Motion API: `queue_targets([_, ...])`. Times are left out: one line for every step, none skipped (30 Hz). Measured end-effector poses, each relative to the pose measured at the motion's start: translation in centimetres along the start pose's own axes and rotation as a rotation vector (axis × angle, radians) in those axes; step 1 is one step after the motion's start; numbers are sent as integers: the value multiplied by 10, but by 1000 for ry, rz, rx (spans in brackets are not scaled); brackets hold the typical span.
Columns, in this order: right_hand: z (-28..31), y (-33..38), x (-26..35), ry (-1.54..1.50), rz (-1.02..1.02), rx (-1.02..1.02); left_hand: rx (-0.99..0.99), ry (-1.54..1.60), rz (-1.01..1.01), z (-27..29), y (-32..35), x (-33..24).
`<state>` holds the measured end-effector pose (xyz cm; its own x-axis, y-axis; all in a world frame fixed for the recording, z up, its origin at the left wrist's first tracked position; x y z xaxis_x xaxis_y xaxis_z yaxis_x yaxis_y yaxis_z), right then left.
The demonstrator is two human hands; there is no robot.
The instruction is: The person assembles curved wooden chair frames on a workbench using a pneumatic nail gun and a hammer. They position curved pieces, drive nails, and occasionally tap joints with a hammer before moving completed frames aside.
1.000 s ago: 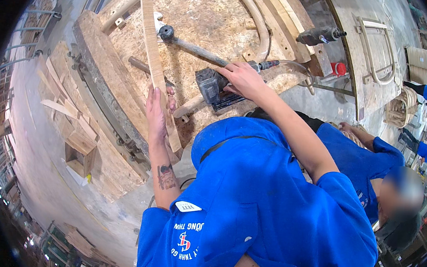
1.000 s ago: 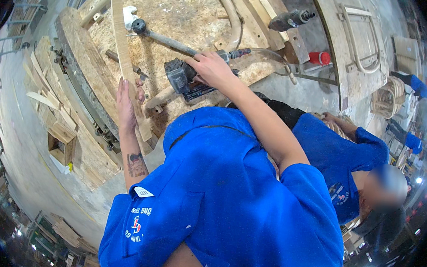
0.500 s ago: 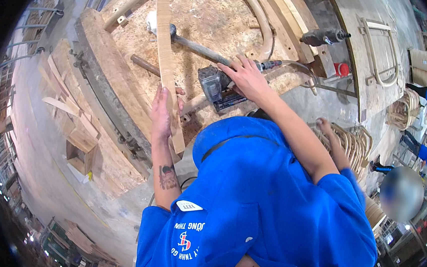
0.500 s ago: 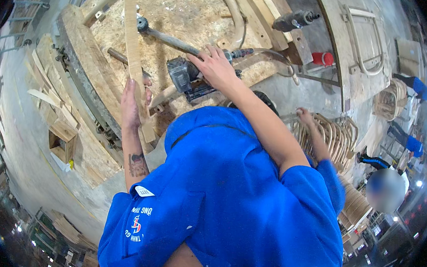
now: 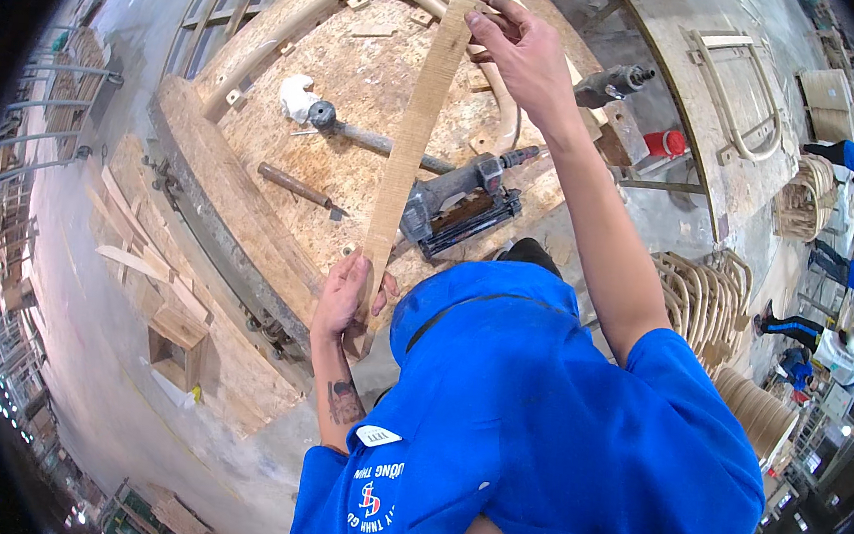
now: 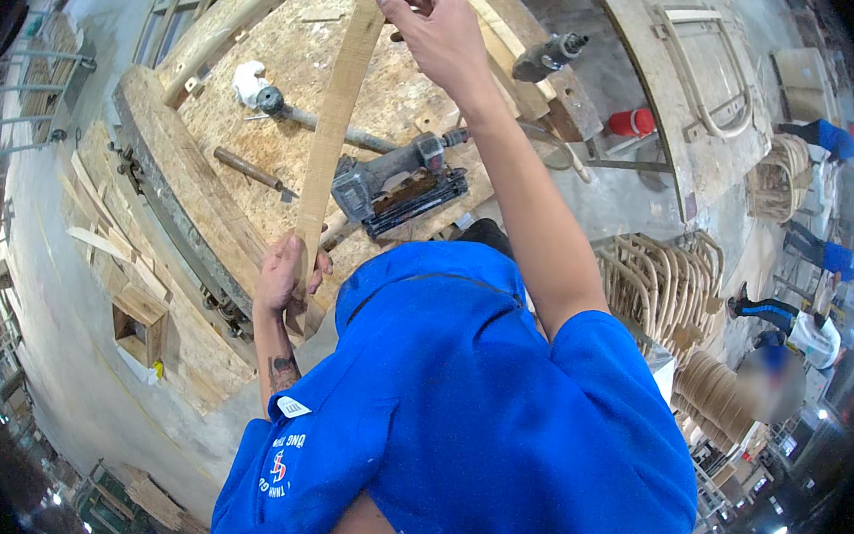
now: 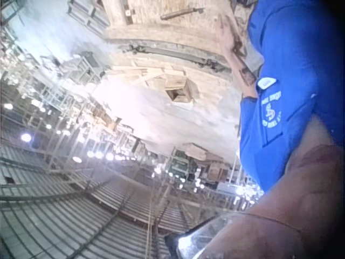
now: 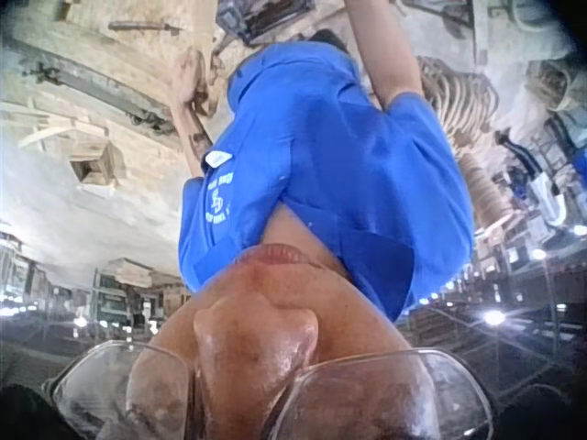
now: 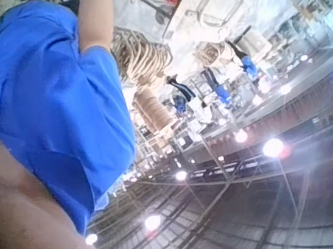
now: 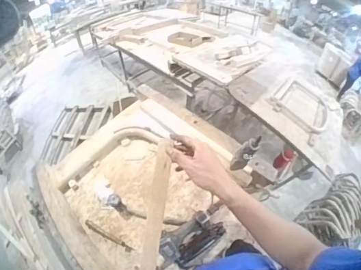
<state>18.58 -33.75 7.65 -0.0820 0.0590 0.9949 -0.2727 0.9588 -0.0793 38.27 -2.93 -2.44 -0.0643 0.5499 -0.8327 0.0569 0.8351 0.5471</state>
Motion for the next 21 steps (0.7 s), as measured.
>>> queue_targets([2,-1,3,-8,-19,-10,9,17,4,-2,-1,1])
queue_targets([2,3,8,-35,22,-8,23,17,2,-4,-3,1])
queue_targets([4,2,10,-54,14,-19,36,19,0,-5,-4,2])
queue_targets([5,3,10,-76,4,-28,45,21,0,-5,-4,3])
queue_targets([6,4,10,-98,-6,-35,63,21,-13,-5,-5,6])
queue_targets([6,5,11,-114,9,-51,80,22,-27,-4,-8,9])
queue_targets([5,7,11,-132,19,-61,90,26,-39,-4,-8,12])
queue_targets([3,8,12,-151,30,-69,89,29,-33,-4,-9,15])
queue_targets([1,8,13,-142,48,-86,86,33,-28,-4,-10,18])
queue_targets([2,9,15,-128,71,-110,94,35,-26,-6,-12,17])
queue_targets([4,9,17,-113,95,-134,111,60,-23,-9,-13,17])
queue_targets([4,10,22,27,177,-137,127,86,-21,-11,-13,16])
queue_targets([2,12,28,163,257,-136,139,112,-16,-14,-11,14])
queue_targets([0,13,33,299,338,-134,125,93,-26,-16,-11,13])
queue_targets([1,11,35,405,352,-152,111,76,-37,-18,-12,11])
queue_targets([1,11,35,510,363,-165,93,63,-43,-20,-11,11])
queue_targets([1,11,35,616,375,-176,74,63,-41,-21,-10,10])
queue_targets([1,10,33,587,359,-175,53,65,-39,-21,-9,10])
queue_targets([1,9,33,564,338,-172,35,73,-34,-22,-8,9])
queue_targets([0,9,31,539,315,-164,14,80,-12,-22,-7,9])
queue_targets([0,10,31,541,317,-147,27,85,-8,-21,-5,8])
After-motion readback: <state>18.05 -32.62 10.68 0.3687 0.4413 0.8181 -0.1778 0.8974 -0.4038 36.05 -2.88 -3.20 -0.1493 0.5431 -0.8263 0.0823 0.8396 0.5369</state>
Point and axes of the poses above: each hand's wrist, its own y-axis away from the middle knuckle, its own z-axis out of the back of the hand, x = y × z, the point moved 4 cm from there along -y, towards the middle knuckle, and after that the axes turned 15 degrees about -y, right-handed, at the moved point
